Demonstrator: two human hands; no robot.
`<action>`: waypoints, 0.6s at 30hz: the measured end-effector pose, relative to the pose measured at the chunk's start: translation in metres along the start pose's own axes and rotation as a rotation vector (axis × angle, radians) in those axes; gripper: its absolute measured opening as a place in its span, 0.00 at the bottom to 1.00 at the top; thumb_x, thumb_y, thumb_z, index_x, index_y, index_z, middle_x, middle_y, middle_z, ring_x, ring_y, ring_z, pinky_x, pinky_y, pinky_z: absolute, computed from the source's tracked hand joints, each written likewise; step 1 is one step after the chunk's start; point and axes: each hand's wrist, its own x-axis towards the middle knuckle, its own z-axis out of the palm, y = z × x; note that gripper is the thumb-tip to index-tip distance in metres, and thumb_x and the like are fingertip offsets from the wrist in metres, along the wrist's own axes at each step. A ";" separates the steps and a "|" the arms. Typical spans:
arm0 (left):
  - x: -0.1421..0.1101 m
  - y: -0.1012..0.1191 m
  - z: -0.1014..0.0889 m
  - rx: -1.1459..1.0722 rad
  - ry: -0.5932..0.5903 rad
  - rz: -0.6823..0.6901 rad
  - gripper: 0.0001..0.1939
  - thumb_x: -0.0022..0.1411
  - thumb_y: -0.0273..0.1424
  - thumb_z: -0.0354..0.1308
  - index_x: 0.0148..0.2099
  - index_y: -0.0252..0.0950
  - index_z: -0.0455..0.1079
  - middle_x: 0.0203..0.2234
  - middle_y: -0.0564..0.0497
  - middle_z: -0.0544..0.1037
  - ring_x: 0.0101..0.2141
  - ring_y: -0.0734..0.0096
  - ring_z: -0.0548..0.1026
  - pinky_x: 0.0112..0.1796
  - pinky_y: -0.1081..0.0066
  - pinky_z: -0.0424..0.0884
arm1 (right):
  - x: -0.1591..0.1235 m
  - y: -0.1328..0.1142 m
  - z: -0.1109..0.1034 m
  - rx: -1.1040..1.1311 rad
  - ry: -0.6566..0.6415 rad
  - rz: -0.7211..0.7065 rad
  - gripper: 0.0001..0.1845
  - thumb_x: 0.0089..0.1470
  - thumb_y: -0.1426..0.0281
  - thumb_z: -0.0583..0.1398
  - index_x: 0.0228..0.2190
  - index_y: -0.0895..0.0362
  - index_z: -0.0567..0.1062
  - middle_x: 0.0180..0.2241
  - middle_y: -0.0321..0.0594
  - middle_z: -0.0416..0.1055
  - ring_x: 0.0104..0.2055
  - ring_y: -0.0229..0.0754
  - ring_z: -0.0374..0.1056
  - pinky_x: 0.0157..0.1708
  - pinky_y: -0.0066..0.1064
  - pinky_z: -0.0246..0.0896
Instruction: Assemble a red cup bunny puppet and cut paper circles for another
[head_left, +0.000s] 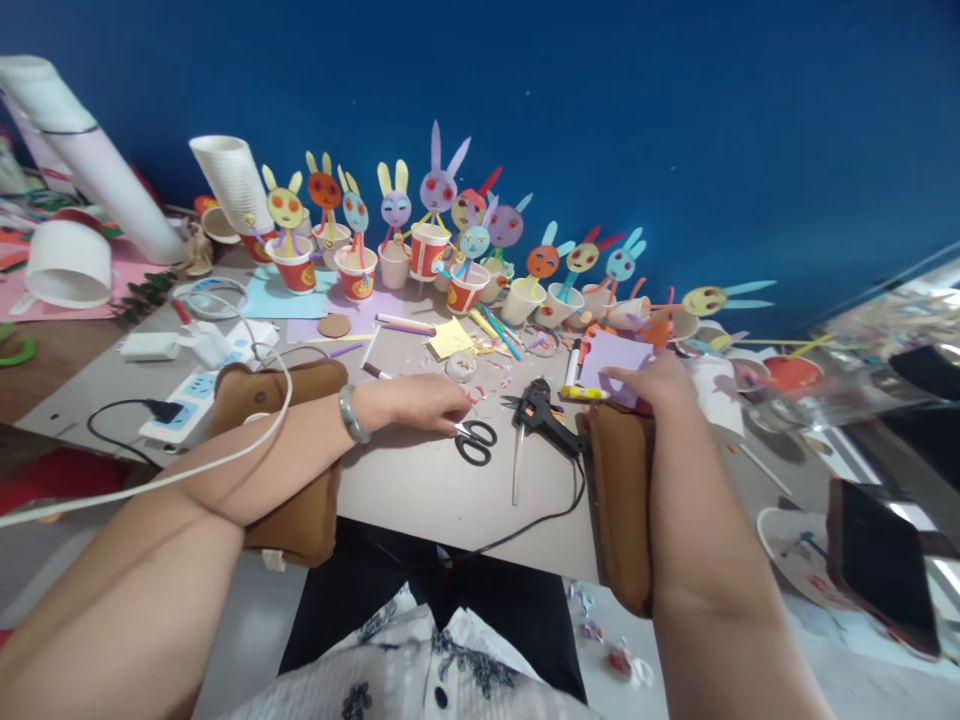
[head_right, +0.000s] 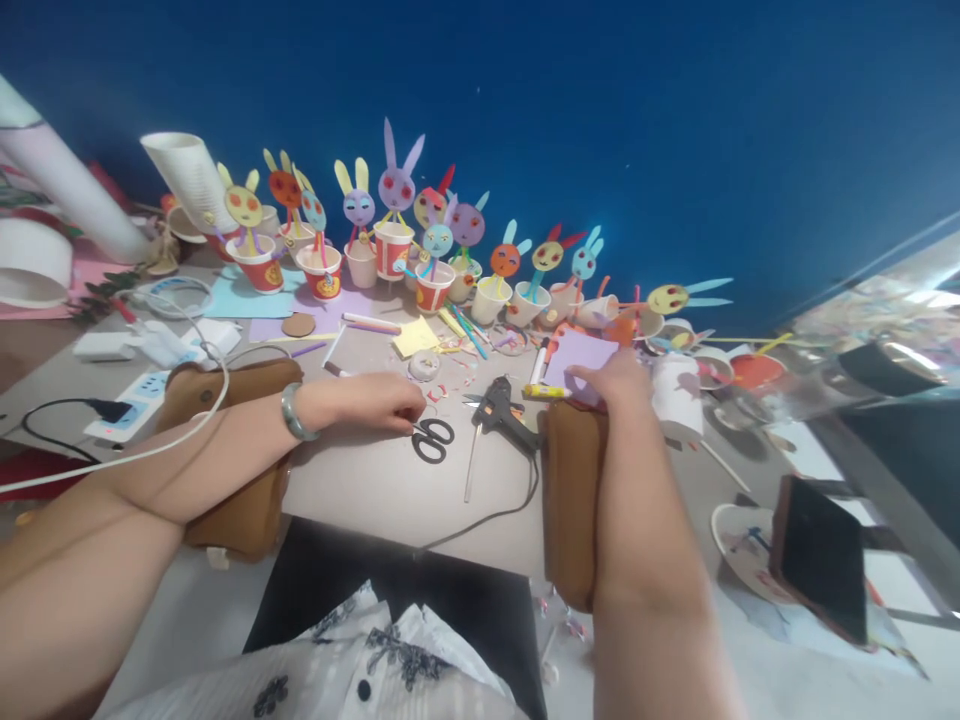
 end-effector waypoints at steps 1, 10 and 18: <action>0.000 0.000 0.000 0.017 0.011 -0.008 0.04 0.64 0.28 0.61 0.35 0.36 0.73 0.29 0.52 0.77 0.28 0.72 0.70 0.31 0.71 0.61 | 0.001 0.002 -0.001 0.068 0.007 0.053 0.44 0.58 0.50 0.64 0.57 0.77 0.69 0.48 0.69 0.74 0.42 0.49 0.68 0.36 0.37 0.56; 0.004 -0.005 -0.001 0.257 0.084 -0.059 0.10 0.71 0.31 0.55 0.41 0.34 0.77 0.38 0.44 0.81 0.37 0.63 0.77 0.37 0.67 0.65 | -0.001 0.001 -0.014 0.205 0.033 0.192 0.28 0.57 0.62 0.65 0.53 0.68 0.79 0.43 0.56 0.77 0.37 0.44 0.63 0.41 0.38 0.55; 0.005 -0.014 -0.003 0.289 0.139 -0.095 0.11 0.71 0.29 0.54 0.49 0.32 0.76 0.42 0.40 0.83 0.43 0.58 0.80 0.44 0.64 0.71 | 0.003 -0.004 -0.014 0.248 0.139 0.186 0.15 0.55 0.63 0.63 0.36 0.63 0.82 0.34 0.52 0.76 0.33 0.45 0.60 0.39 0.39 0.54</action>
